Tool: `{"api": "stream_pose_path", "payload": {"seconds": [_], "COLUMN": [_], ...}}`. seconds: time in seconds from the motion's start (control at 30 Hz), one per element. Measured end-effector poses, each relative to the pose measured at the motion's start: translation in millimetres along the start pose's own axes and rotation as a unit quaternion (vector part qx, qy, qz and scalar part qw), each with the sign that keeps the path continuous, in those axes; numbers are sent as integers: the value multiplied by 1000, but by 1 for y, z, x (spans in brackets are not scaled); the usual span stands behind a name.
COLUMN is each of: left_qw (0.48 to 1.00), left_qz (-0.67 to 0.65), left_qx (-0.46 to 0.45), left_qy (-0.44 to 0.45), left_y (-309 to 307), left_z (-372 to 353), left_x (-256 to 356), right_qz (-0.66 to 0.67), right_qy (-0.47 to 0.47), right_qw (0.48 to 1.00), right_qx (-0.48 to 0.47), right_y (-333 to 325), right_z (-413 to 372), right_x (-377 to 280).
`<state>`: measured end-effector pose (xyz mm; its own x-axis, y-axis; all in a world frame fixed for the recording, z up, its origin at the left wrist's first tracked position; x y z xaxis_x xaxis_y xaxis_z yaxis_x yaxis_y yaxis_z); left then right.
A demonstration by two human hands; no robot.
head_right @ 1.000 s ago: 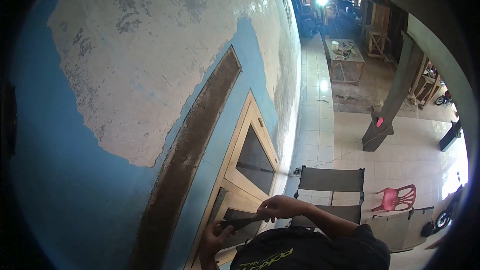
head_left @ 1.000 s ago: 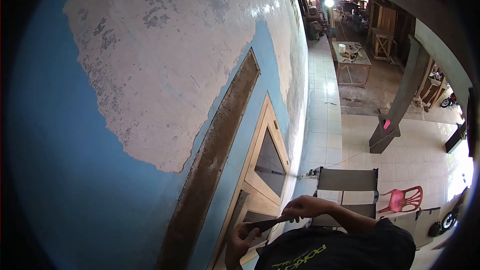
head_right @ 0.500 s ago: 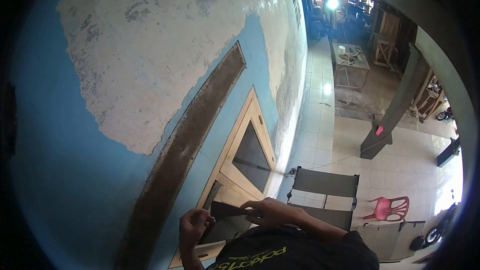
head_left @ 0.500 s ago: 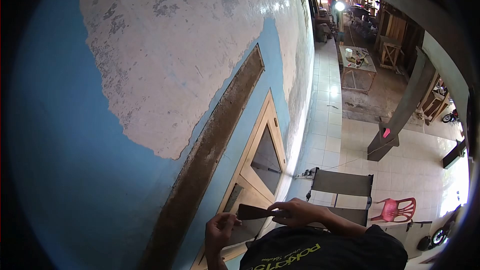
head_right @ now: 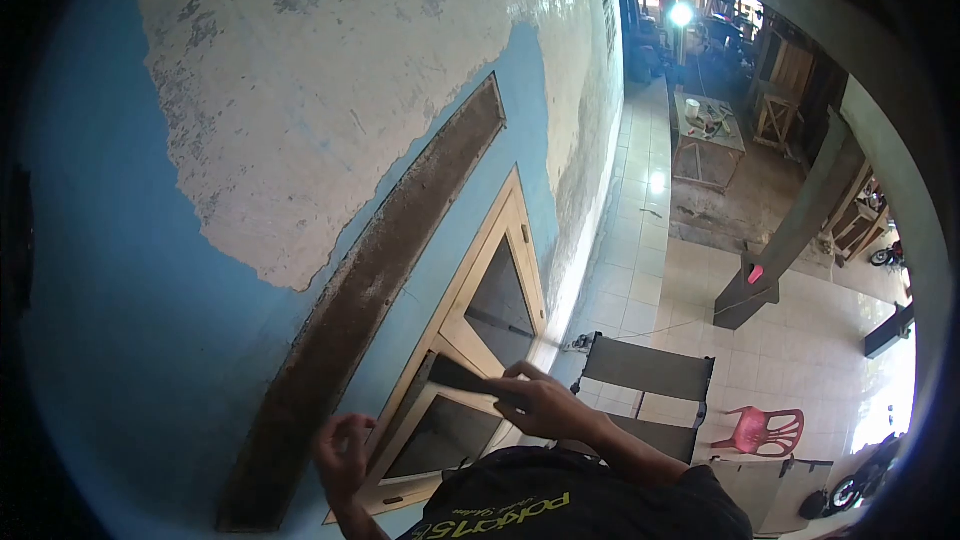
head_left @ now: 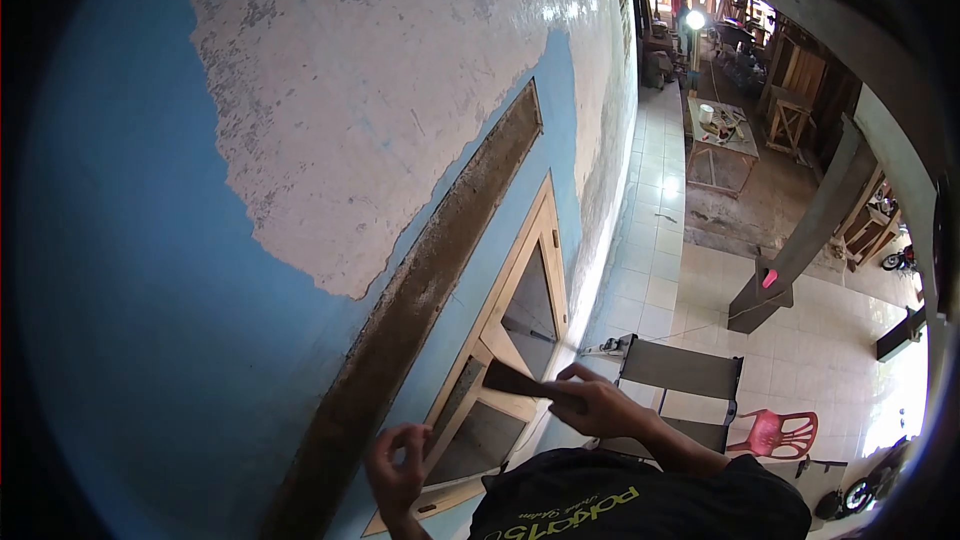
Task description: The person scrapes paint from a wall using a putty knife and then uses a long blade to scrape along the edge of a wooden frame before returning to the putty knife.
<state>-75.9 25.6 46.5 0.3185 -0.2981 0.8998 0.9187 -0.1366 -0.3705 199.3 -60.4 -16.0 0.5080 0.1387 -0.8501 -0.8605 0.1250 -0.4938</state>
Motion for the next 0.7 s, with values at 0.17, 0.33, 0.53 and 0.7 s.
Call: {"api": "stream_pose_path", "payload": {"seconds": [0.17,0.33,0.53,0.7], "left_qw": [949,837,783,773], "left_qz": [191,284,392,427], "left_qx": [136,309,312,310], "left_qy": [213,351,369,352], "left_y": [-54,-101,-117,-115], "left_z": [-13,-38,-34,-32], "left_x": [49,70,67,63], "right_qz": [-46,-56,-84,-60], "right_qy": [11,-38,-126,-168], "right_qw": [989,984,965,962], "right_qx": [143,163,214,208], "right_y": [-20,-34,-48,-55], "right_z": [12,31,64,88], "right_x": [0,-7,-37,-82]}}
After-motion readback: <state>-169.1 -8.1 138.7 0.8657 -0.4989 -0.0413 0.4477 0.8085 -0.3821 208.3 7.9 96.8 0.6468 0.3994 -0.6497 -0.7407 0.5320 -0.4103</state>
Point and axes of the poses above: each hand's wrist, its own z-axis towards the middle knuckle, its own y-axis out of the palm, x = y × z, the point moved 4 cm from there along z, towards the middle knuckle, and after that the axes turned 4 degrees about -z, right-handed, at the moved point
